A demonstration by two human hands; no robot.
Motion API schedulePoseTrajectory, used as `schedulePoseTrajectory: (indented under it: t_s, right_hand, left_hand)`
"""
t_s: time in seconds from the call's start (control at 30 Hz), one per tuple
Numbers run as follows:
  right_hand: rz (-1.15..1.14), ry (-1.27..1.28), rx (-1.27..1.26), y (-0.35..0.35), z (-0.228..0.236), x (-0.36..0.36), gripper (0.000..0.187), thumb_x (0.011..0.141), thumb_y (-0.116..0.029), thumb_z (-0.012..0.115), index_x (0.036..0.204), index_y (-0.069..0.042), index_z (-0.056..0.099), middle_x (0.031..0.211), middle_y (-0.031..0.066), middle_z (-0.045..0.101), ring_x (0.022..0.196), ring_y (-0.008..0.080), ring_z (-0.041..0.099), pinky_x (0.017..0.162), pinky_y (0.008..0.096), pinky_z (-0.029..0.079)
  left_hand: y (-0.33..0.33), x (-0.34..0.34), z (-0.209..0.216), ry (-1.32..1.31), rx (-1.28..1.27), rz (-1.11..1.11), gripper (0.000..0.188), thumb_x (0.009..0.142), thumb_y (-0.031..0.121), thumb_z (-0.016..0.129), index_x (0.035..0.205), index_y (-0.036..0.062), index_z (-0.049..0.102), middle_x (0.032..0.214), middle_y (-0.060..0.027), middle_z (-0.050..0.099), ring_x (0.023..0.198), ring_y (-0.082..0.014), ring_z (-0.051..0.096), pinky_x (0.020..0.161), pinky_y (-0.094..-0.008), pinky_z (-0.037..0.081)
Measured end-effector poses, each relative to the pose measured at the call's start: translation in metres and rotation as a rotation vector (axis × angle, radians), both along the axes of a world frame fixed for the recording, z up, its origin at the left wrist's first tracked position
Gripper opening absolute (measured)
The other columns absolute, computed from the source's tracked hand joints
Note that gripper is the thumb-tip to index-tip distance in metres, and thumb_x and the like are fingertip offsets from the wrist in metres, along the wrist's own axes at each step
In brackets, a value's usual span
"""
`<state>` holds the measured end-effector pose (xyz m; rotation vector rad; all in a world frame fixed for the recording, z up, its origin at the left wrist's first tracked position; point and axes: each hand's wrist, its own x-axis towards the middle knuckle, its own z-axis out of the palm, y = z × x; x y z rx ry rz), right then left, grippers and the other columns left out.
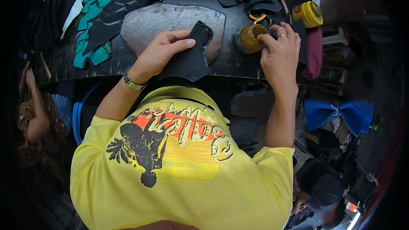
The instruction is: The person repeatedly picks up small black rubber pieces from a table, applies a yellow paste from a jar to the edges using a finger, and places them back on the table. The process is repeated for multiple pieces throughout the clip.
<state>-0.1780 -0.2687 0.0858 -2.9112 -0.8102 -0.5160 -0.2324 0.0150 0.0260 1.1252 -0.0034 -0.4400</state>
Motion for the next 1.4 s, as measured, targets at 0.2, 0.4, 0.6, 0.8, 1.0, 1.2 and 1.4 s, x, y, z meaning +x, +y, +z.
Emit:
schedulePoseTrajectory:
  t_s: [0.2,0.4,0.6,0.8,1.0,1.2,1.4]
  right_hand:
    - [0.025,-0.072,0.163,0.013,0.012,-0.007,0.023,0.070,0.007,0.061,0.087,-0.006,0.071,0.107,0.0118,0.063,0.120,0.0356,0.053,0.103,0.0460,0.038]
    - [0.241,0.363,0.746,0.051,-0.004,-0.051,0.051,0.075,0.018,0.051,0.114,-0.007,0.072,0.109,0.0090,0.054,0.098,0.0193,0.057,0.082,0.0263,0.046]
    - [0.300,0.557,0.814,0.065,-0.034,-0.059,0.049,0.082,0.016,0.054,0.123,-0.005,0.069,0.116,0.0087,0.056,0.107,0.0181,0.056,0.091,0.0260,0.044]
    - [0.398,0.486,0.848,0.062,-0.044,-0.061,0.051,0.080,0.018,0.056,0.119,-0.009,0.072,0.111,0.0077,0.057,0.095,0.0178,0.059,0.082,0.0269,0.048]
    - [0.416,0.453,0.898,0.054,-0.050,-0.071,0.051,0.076,0.019,0.059,0.115,-0.010,0.074,0.114,0.0086,0.059,0.096,0.0199,0.060,0.084,0.0282,0.048]
    - [0.388,0.371,0.868,0.049,-0.046,-0.074,0.046,0.075,0.019,0.057,0.108,-0.007,0.075,0.113,0.0101,0.059,0.097,0.0209,0.061,0.086,0.0285,0.048]
    - [0.407,0.320,0.875,0.063,-0.047,-0.059,0.055,0.076,0.021,0.054,0.117,-0.010,0.073,0.122,0.0094,0.054,0.095,0.0196,0.058,0.085,0.0284,0.048]
  left_hand:
    - [0.002,-0.001,0.004,-0.035,0.060,0.014,0.034,0.099,0.015,0.060,0.128,-0.0049,0.061,0.097,-0.0064,0.072,0.076,-0.0082,0.070,0.067,-0.0198,0.057]
    - [-0.003,0.000,0.003,-0.083,0.051,0.023,0.034,0.100,0.015,0.059,0.128,-0.0047,0.061,0.100,-0.0060,0.071,0.078,-0.0078,0.069,0.069,-0.0193,0.057]
    - [0.000,-0.002,-0.003,-0.055,-0.061,0.014,0.033,0.100,0.015,0.059,0.127,-0.0043,0.060,0.105,-0.0077,0.070,0.084,-0.0094,0.070,0.072,-0.0210,0.058]
    - [0.003,-0.003,-0.006,0.033,-0.208,0.023,0.032,0.100,0.013,0.058,0.126,-0.0046,0.059,0.105,-0.0094,0.071,0.085,-0.0123,0.071,0.075,-0.0242,0.060]
    - [0.006,-0.001,-0.006,0.107,-0.323,0.044,0.028,0.100,0.012,0.057,0.123,-0.0046,0.059,0.102,-0.0102,0.072,0.085,-0.0146,0.073,0.074,-0.0249,0.061]
    - [0.013,0.004,-0.004,0.049,-0.224,0.163,0.028,0.100,0.011,0.058,0.123,-0.0047,0.060,0.102,-0.0103,0.072,0.085,-0.0139,0.072,0.074,-0.0246,0.061]
    - [0.010,-0.004,0.002,-0.096,-0.013,0.238,0.031,0.097,0.011,0.062,0.123,-0.0059,0.063,0.100,-0.0088,0.072,0.078,-0.0110,0.070,0.066,-0.0213,0.058]
